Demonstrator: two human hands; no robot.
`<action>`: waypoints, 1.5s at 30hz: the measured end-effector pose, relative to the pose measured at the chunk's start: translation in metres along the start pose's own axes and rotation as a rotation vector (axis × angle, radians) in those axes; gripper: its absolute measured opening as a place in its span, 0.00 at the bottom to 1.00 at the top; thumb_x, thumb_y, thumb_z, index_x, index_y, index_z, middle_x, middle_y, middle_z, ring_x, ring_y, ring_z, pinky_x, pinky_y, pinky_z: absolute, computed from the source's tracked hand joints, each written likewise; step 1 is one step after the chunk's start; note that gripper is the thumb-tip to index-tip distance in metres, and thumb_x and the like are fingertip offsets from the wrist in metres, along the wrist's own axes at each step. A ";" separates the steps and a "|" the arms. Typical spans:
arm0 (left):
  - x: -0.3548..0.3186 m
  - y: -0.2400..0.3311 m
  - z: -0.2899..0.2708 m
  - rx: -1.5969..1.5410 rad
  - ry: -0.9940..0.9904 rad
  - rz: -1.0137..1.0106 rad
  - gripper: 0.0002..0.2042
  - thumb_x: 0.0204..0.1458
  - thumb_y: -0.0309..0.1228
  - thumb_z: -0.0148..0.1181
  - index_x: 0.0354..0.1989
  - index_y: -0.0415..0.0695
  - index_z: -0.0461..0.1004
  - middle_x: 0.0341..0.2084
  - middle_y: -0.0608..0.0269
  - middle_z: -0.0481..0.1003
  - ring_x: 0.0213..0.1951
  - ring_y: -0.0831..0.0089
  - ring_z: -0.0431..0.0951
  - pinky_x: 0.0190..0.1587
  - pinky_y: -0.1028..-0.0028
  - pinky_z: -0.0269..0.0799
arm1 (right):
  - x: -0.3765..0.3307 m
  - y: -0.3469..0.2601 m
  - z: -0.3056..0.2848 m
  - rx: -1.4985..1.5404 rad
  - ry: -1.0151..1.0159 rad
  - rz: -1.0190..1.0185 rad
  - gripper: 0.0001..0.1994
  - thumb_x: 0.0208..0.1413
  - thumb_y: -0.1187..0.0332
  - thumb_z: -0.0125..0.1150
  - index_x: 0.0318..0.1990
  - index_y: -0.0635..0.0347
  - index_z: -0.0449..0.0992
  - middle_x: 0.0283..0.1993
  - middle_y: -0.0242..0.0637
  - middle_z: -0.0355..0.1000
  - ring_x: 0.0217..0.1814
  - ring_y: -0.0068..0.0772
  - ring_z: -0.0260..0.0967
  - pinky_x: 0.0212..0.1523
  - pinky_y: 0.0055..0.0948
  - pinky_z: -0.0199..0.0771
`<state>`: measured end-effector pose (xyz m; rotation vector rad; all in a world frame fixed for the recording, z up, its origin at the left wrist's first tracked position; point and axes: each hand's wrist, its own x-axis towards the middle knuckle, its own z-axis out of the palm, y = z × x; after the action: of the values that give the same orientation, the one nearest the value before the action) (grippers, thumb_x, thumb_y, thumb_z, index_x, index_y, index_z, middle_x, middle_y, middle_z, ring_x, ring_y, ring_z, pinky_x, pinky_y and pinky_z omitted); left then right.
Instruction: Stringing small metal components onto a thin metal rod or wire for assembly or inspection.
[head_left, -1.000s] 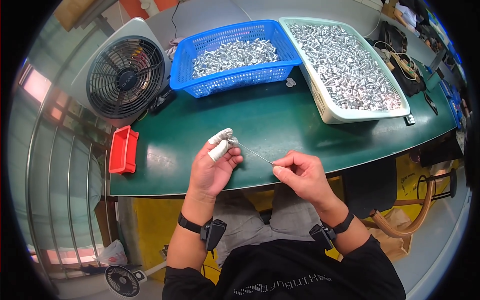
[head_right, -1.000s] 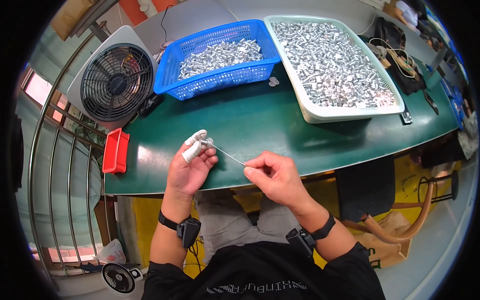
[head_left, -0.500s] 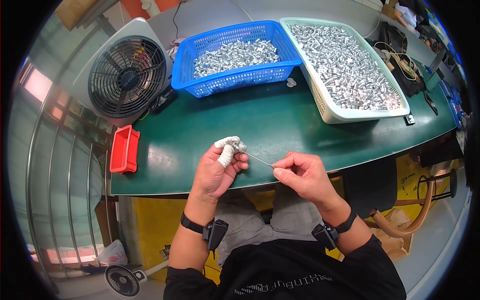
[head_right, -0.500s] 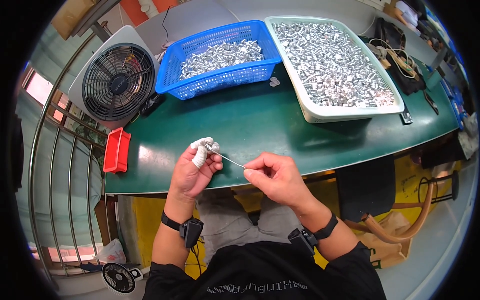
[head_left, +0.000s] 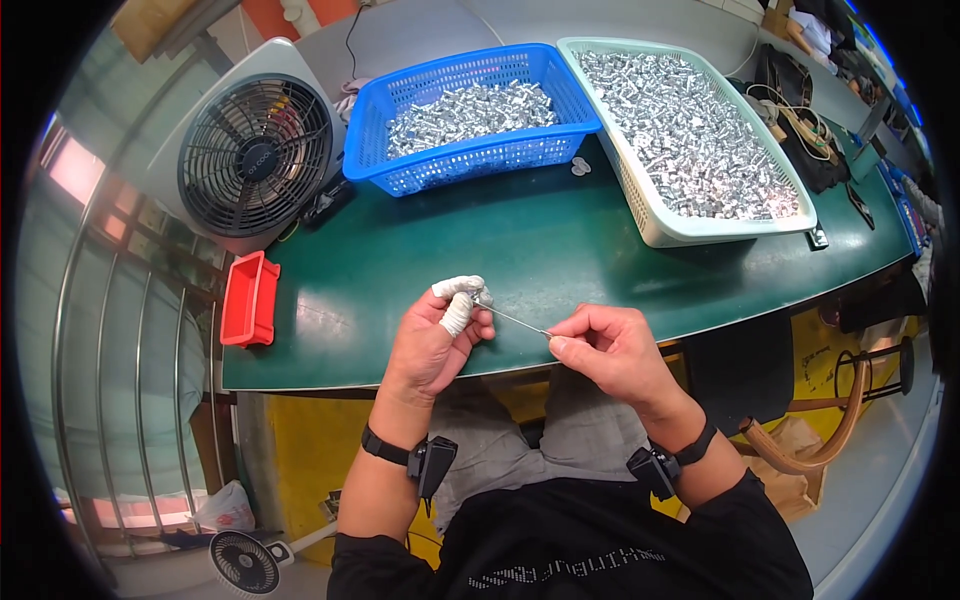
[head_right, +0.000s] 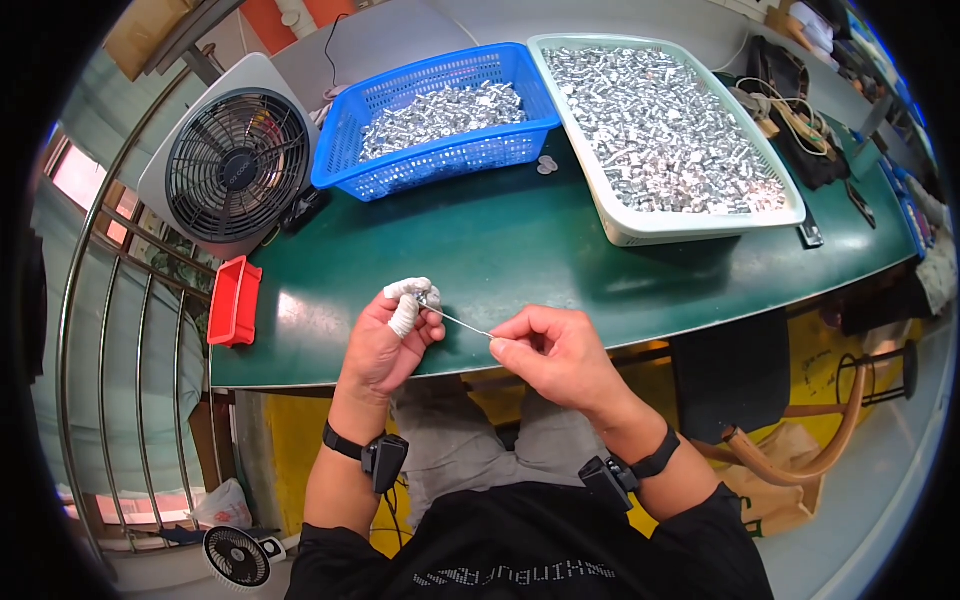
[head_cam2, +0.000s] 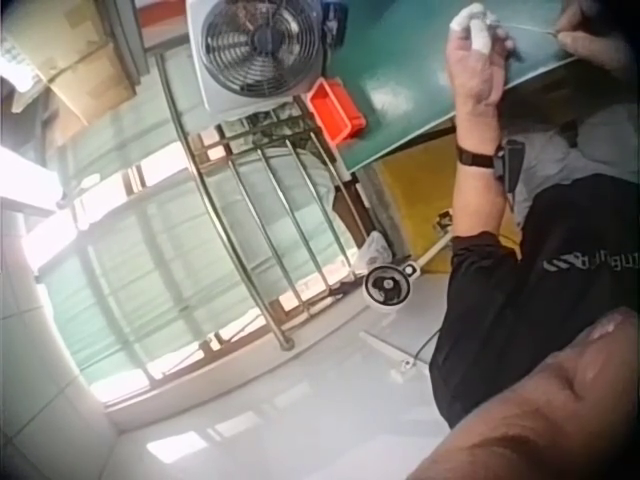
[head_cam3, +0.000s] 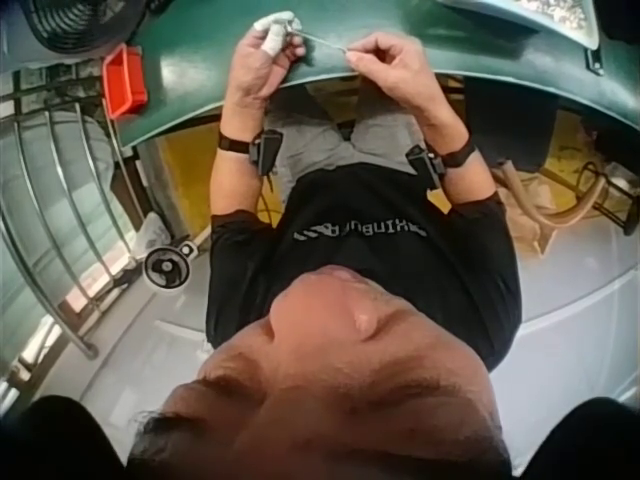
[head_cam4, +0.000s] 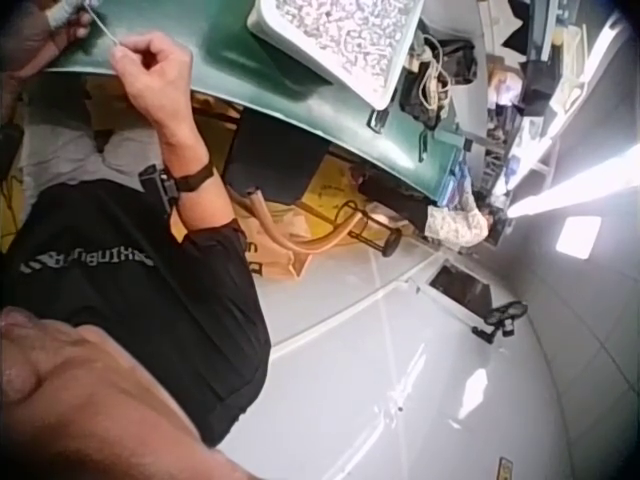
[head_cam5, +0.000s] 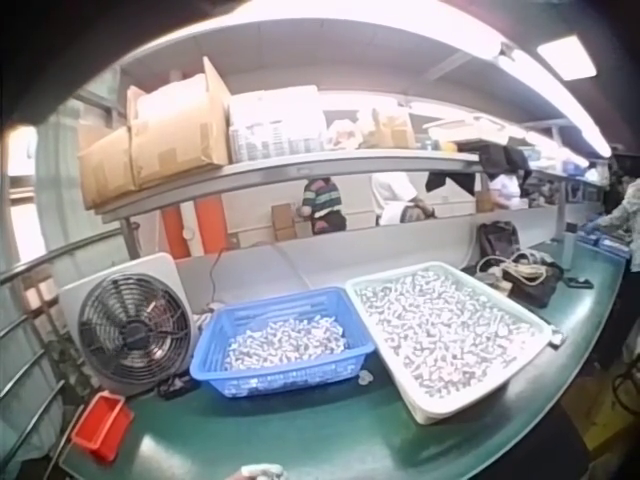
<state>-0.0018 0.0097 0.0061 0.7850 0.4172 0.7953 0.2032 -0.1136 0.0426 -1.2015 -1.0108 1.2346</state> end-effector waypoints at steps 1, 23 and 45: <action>0.000 0.000 -0.001 0.010 -0.002 0.000 0.09 0.63 0.29 0.52 0.49 0.42 0.74 0.40 0.62 0.75 0.37 0.73 0.75 0.41 0.72 0.75 | 0.000 -0.001 0.000 0.000 0.000 -0.001 0.05 0.56 0.76 0.62 0.37 0.69 0.79 0.31 0.26 0.70 0.31 0.11 0.63 0.32 0.16 0.62; -0.002 -0.001 -0.001 0.066 -0.026 -0.016 0.09 0.63 0.28 0.54 0.48 0.40 0.75 0.39 0.61 0.75 0.36 0.73 0.74 0.39 0.71 0.74 | -0.005 -0.007 -0.003 -0.011 0.015 0.018 0.05 0.56 0.77 0.62 0.37 0.70 0.79 0.31 0.27 0.72 0.32 0.12 0.64 0.33 0.15 0.64; 0.007 0.011 0.019 0.182 -0.059 0.033 0.09 0.59 0.27 0.58 0.46 0.39 0.74 0.45 0.58 0.74 0.45 0.63 0.76 0.41 0.67 0.76 | 0.022 -0.003 -0.011 0.596 -0.179 0.400 0.02 0.55 0.80 0.61 0.35 0.66 0.78 0.27 0.28 0.66 0.26 0.15 0.60 0.22 0.19 0.58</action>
<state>0.0091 0.0116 0.0260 0.9845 0.4291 0.7701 0.2161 -0.0928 0.0425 -0.8452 -0.4660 1.8237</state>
